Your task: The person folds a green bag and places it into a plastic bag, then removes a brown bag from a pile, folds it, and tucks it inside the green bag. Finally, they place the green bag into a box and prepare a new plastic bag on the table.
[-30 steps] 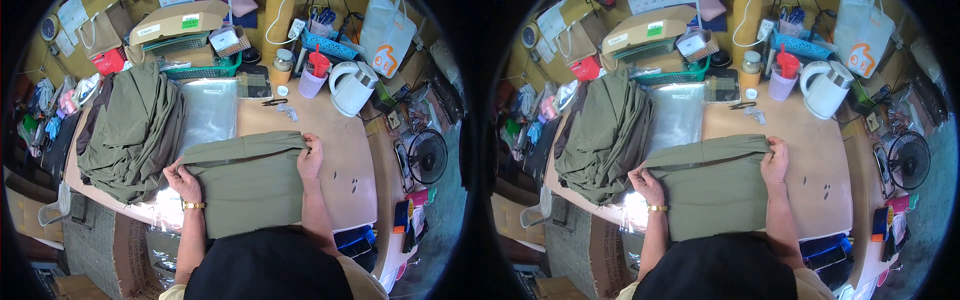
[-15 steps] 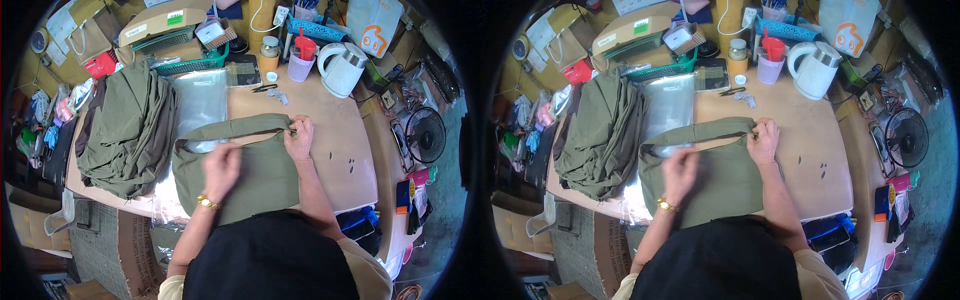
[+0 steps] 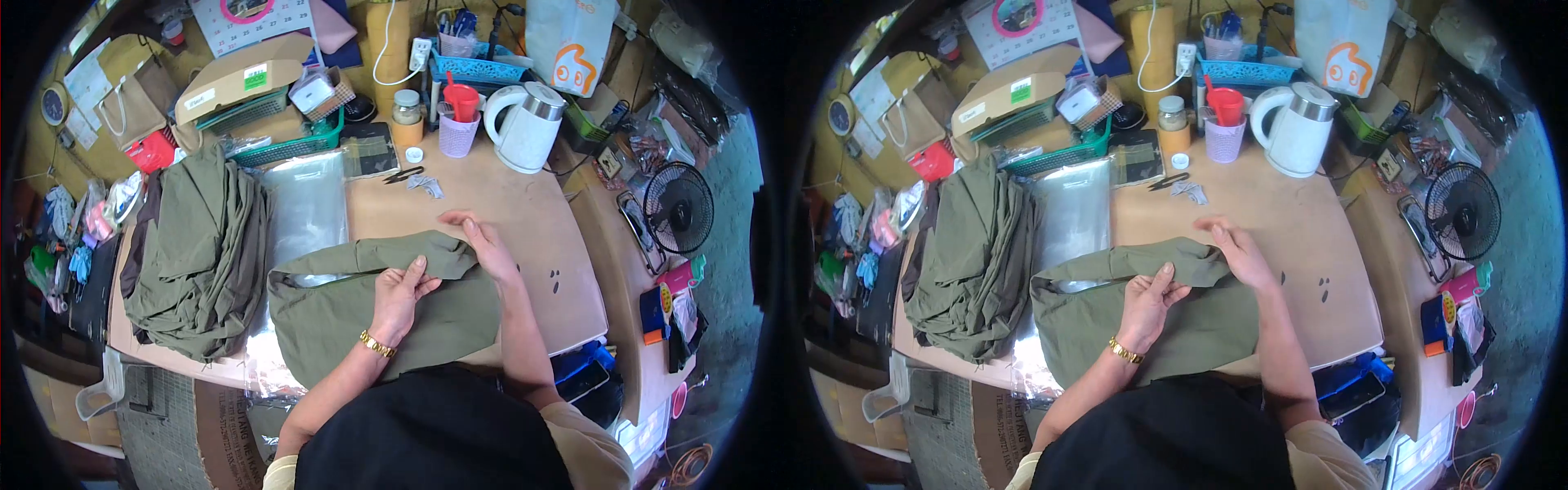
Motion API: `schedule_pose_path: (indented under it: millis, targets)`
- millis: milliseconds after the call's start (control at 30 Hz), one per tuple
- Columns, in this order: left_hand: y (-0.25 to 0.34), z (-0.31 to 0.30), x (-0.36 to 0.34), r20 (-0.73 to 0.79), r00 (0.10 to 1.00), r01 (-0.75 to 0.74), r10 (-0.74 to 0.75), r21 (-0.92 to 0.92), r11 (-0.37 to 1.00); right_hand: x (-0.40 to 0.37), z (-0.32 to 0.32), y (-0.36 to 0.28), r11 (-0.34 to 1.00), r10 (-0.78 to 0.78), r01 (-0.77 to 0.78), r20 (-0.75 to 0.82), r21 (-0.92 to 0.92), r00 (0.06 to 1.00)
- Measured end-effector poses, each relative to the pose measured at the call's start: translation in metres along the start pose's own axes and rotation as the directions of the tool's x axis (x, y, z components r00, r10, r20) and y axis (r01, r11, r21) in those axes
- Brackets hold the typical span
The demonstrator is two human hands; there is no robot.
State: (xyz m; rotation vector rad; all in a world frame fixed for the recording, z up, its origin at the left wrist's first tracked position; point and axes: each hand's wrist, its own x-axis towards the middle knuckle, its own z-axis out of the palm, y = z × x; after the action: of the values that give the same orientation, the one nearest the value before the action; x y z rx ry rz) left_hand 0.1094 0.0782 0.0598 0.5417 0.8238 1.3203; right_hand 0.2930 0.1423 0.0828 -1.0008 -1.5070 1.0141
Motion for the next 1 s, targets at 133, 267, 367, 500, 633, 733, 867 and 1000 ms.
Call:
schedule_pose_path:
  millis: [133, 267, 367, 500, 633, 733, 867, 1000]
  targets:
    - [-0.006, -0.001, -0.009, -0.001, 0.997, -0.082, 0.082, 0.009, 0.997, 0.005, -0.006, 0.041, 0.969, 0.147, -0.206, 0.351, 0.138, 0.925]
    - [-0.005, 0.004, -0.016, -0.053, 0.990, -0.131, 0.129, -0.043, 0.990, -0.004, 0.017, 0.009, 0.956, 0.282, -0.294, 0.213, 0.025, 0.936]
    - [-0.005, 0.002, -0.017, -0.007, 0.999, 0.039, -0.038, 0.249, 0.968, -0.001, 0.026, 0.008, 0.983, -0.137, 0.162, 0.249, -0.085, 0.959]
    - [-0.010, 0.000, -0.010, 0.052, 0.997, -0.071, 0.049, 0.603, 0.794, 0.009, 0.016, 0.010, 0.940, -0.149, 0.230, 0.302, -0.254, 0.942]
    - [-0.016, -0.007, -0.001, 0.164, 0.979, -0.194, 0.121, 0.561, 0.805, 0.015, 0.007, 0.010, 0.951, 0.291, -0.308, 0.437, -0.035, 0.851]
    - [-0.009, 0.003, -0.010, 0.107, 0.986, -0.163, 0.128, 0.444, 0.881, 0.015, -0.005, 0.022, 0.950, 0.235, -0.294, 0.387, 0.102, 0.892]
    - [-0.015, 0.011, -0.009, 0.111, 0.975, -0.215, 0.192, 0.248, 0.945, 0.010, -0.023, 0.039, 0.954, 0.162, -0.273, 0.548, 0.126, 0.820]
    - [-0.020, 0.005, -0.007, 0.094, 0.972, -0.234, 0.217, 0.262, 0.936, 0.008, -0.033, 0.037, 0.929, 0.222, -0.341, 0.522, 0.143, 0.824]
